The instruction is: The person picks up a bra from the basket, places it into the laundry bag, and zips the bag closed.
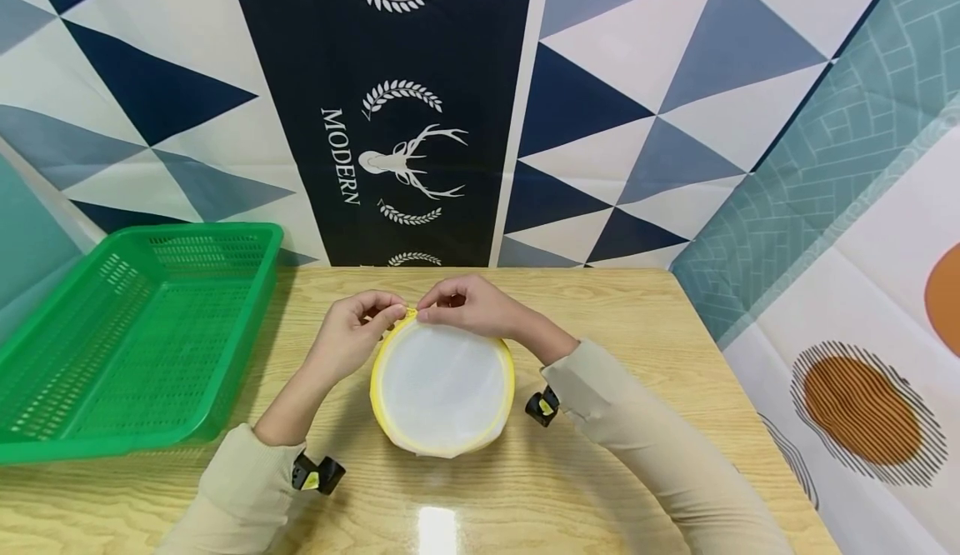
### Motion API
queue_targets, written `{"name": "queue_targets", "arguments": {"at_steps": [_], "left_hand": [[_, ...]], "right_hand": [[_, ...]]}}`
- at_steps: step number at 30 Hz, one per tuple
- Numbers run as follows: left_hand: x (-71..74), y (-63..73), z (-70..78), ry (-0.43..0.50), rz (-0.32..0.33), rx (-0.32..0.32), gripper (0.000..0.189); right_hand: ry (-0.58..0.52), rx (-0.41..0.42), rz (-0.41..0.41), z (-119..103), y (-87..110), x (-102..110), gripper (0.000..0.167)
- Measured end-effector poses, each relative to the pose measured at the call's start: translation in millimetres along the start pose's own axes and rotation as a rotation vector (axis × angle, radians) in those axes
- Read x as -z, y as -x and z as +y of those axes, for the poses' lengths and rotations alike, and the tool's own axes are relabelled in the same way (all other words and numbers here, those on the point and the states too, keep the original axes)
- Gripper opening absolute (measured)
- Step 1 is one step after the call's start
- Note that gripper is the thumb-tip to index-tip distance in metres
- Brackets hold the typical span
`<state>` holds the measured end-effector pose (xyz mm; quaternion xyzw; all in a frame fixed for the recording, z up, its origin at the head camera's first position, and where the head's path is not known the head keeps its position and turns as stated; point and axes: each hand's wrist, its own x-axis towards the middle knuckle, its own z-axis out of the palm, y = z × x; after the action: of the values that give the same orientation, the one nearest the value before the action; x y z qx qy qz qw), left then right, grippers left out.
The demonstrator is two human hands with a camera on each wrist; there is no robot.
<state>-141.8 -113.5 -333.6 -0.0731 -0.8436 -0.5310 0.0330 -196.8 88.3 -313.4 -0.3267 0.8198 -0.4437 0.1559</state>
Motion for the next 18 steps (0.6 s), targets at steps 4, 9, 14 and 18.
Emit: {"name": "queue_targets", "arguments": {"at_steps": [4, 9, 14, 18], "left_hand": [[-0.9, -0.5, 0.8, 0.005, -0.003, -0.005, 0.020], [0.1, -0.7, 2.1, -0.015, 0.002, -0.011, 0.021], [1.7, 1.2, 5.5, -0.035, 0.011, -0.007, 0.023], [2.6, 3.3, 9.5, -0.035, 0.014, -0.006, 0.022]], "right_hand": [[0.013, -0.002, 0.010, -0.2, 1.4, 1.1, 0.019], [0.013, -0.015, 0.021, -0.6, 1.9, 1.9, 0.019], [-0.008, -0.060, 0.038, -3.9, 4.4, 2.2, 0.021], [-0.047, -0.119, 0.062, -8.1, 7.9, 2.0, 0.021]]}}
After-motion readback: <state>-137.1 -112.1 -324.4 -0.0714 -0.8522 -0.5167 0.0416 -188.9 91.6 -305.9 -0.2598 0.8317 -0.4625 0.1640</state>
